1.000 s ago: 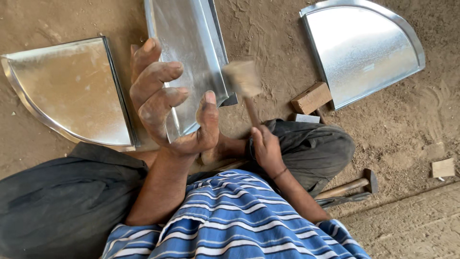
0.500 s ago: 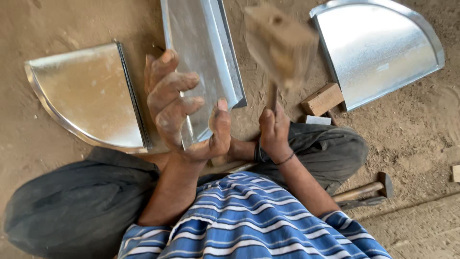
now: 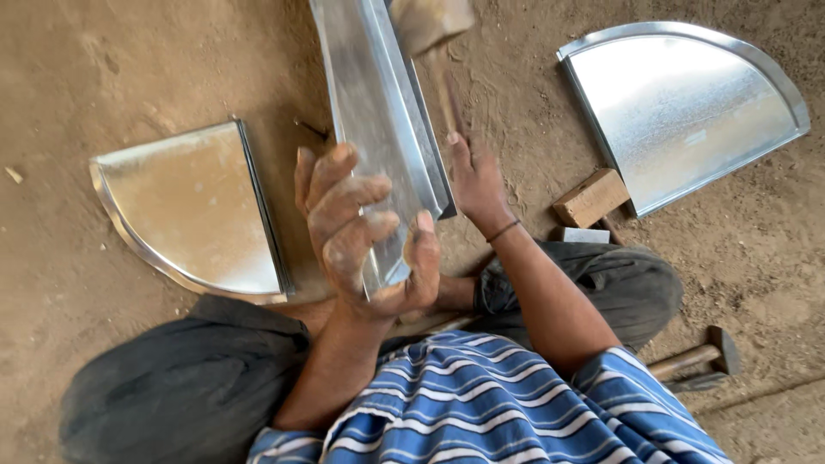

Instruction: The person sits on the ground and hammers sheet metal pieces with a wooden mallet, bending and flattening the edges of fan-shaped and rectangular panels over a metal bar. They reposition and turn the panels repeatedly, working one piece at a time and setting finished pieces aside.

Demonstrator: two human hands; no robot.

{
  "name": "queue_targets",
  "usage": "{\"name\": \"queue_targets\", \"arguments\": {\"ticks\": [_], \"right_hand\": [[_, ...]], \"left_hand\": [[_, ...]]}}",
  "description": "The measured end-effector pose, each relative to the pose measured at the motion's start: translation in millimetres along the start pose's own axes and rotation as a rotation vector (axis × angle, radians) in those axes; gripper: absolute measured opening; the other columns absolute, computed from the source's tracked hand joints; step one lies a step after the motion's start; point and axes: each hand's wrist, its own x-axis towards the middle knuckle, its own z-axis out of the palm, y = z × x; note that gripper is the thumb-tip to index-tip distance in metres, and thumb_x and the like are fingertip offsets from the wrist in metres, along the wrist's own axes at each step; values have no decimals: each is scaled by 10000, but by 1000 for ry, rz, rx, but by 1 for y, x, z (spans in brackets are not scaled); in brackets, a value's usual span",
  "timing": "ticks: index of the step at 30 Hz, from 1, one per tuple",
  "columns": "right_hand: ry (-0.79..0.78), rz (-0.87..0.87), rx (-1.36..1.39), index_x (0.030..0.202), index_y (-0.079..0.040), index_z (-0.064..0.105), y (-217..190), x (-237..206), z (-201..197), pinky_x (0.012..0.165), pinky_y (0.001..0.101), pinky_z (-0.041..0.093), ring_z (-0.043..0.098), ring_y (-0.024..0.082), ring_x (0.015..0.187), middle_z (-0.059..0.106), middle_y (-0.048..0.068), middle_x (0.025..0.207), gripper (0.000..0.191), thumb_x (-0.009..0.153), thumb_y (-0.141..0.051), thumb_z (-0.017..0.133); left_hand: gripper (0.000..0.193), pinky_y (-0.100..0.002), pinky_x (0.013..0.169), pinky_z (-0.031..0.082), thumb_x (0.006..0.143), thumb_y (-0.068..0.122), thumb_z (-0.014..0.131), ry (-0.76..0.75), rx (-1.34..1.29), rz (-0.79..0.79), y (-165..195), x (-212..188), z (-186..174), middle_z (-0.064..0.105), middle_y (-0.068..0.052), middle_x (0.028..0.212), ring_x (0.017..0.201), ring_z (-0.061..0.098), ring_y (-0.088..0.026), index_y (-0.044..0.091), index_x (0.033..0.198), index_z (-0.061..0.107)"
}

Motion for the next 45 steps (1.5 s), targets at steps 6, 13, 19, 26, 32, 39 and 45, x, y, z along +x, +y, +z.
{"name": "queue_targets", "arguments": {"ticks": [6,13,19,26,32,39,45], "right_hand": [[67,-268,191,1014,-4,588,-38,27,-5,550,527,441,558,382,610,576,192,705,498,1062,-480,449],[203,-328,128,1060,1,602,-76,72,-5,698,496,494,647,385,755,641,235,821,515,1068,-488,442],[138,-163,-77,1060,-12,607,-75,90,-9,758,528,482,651,426,846,661,249,881,519,1078,-503,439],[237,-432,-187,1283,24,573,-62,72,-15,660,525,488,622,449,767,660,248,886,550,1116,-482,439],[16,-232,73,1096,22,586,-40,19,-34,522,465,452,504,266,619,522,181,764,503,1157,-436,385],[292,-521,-66,1123,17,588,-3,-58,-50,690,507,471,597,460,795,627,231,912,368,1141,-337,489],[20,-91,-32,992,-16,612,20,-94,-65,647,528,483,630,435,721,633,227,753,325,1041,-335,568]], "left_hand": [[437,-549,1296,198,902,106,722,-8,4,-8,10,15,5,517,-28,1239,1445,451,-271,217,1195,416],[434,-569,1299,219,899,116,706,-24,42,-20,23,36,8,496,-13,1229,1434,453,-278,220,1192,403],[433,-582,1289,228,890,113,703,-14,44,-6,30,48,10,502,-21,1233,1420,462,-292,215,1191,410],[432,-575,1295,226,891,112,704,-23,34,-24,33,47,11,502,-12,1246,1427,466,-285,219,1190,411],[417,-562,1318,211,888,138,695,-19,34,-22,30,37,13,485,18,1250,1456,434,-262,232,1179,412],[447,-572,1300,268,894,109,713,-84,70,-33,35,30,9,494,-22,1268,1475,429,-286,216,1222,428],[431,-496,1208,379,953,113,725,-86,27,-22,32,28,15,470,-17,1313,1449,418,-282,212,1247,425]]}}
